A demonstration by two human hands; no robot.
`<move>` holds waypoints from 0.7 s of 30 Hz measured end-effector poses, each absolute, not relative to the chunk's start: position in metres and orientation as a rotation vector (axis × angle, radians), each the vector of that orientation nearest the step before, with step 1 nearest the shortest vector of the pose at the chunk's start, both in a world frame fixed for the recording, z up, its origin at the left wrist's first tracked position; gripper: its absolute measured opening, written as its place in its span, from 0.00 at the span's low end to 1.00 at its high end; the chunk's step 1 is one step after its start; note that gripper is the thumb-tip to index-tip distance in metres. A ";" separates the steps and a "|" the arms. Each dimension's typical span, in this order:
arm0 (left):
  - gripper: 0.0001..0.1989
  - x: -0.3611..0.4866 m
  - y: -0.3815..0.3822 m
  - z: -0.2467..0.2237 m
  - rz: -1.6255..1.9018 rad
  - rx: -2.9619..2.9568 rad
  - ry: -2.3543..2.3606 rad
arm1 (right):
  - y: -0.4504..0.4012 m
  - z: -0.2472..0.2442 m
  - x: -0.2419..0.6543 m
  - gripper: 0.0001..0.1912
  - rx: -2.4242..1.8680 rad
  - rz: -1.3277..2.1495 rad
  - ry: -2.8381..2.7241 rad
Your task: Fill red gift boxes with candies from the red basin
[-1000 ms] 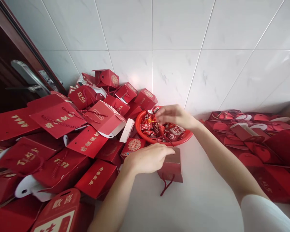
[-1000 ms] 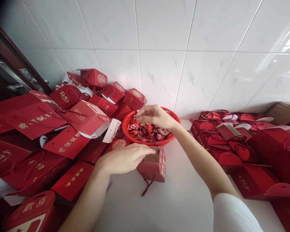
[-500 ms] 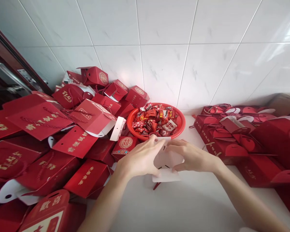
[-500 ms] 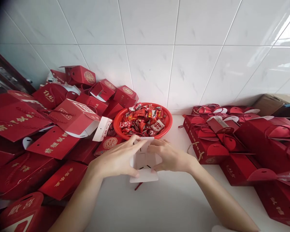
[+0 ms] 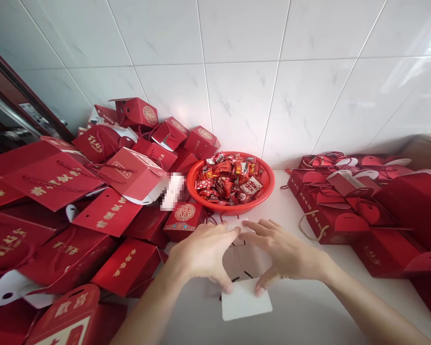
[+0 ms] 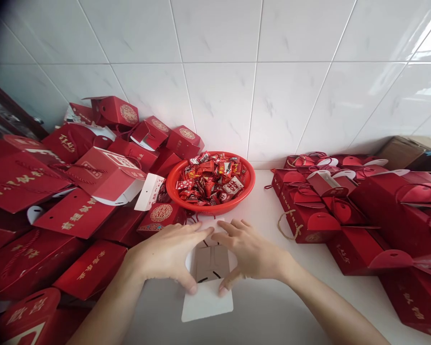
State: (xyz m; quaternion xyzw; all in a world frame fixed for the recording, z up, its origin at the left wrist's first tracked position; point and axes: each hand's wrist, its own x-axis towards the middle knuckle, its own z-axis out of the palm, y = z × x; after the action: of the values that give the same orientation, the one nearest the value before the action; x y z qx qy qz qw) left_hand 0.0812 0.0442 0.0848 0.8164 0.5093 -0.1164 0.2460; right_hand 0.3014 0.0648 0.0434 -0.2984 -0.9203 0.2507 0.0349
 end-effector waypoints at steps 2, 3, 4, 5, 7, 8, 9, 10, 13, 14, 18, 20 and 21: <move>0.51 0.082 0.047 0.083 -0.298 2.232 1.393 | 0.067 0.043 0.299 0.48 -0.915 0.746 -2.840; 0.52 0.082 0.048 0.081 -0.271 2.232 1.409 | 0.069 0.043 0.298 0.47 -0.926 0.721 -2.846; 0.53 0.082 0.050 0.080 -0.240 2.225 1.439 | 0.071 0.044 0.297 0.47 -0.940 0.691 -2.854; 0.54 0.082 0.051 0.078 -0.213 2.212 1.476 | 0.073 0.045 0.297 0.46 -0.945 0.663 -2.861; 0.54 0.082 0.052 0.076 -0.167 2.186 1.526 | 0.079 0.049 0.298 0.43 -0.895 0.653 -2.863; 0.53 0.081 0.052 0.076 -0.144 2.180 1.532 | 0.083 0.052 0.300 0.40 -0.838 0.692 -2.849; 0.53 0.081 0.051 0.076 -0.119 2.184 1.523 | 0.088 0.057 0.302 0.36 -0.777 0.759 -2.816; 0.52 0.081 0.050 0.077 -0.096 2.193 1.508 | 0.095 0.062 0.305 0.32 -0.723 0.834 -2.757; 0.47 0.081 0.046 0.082 -0.051 2.199 1.493 | 0.123 0.078 0.310 0.22 -0.712 0.910 -2.502; 0.44 0.081 0.044 0.085 -0.036 2.200 1.494 | 0.136 0.082 0.310 0.19 -0.783 0.849 -2.431; 0.33 0.079 0.040 0.094 0.084 2.302 1.416 | 0.189 0.080 0.296 0.11 -1.512 0.416 -2.332; 0.28 0.075 0.043 0.097 0.186 2.364 1.383 | 0.210 0.070 0.283 0.10 -1.703 0.333 -2.311; 0.26 0.073 0.047 0.098 0.254 2.374 1.395 | 0.217 0.064 0.276 0.12 -1.746 0.321 -2.305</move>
State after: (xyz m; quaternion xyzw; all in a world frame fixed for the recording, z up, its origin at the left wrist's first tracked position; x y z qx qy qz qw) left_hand 0.0732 0.0469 0.0978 0.8433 0.4956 0.0901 0.1873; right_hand 0.2760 0.2172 0.0639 -0.5961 -0.7869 0.1096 0.1159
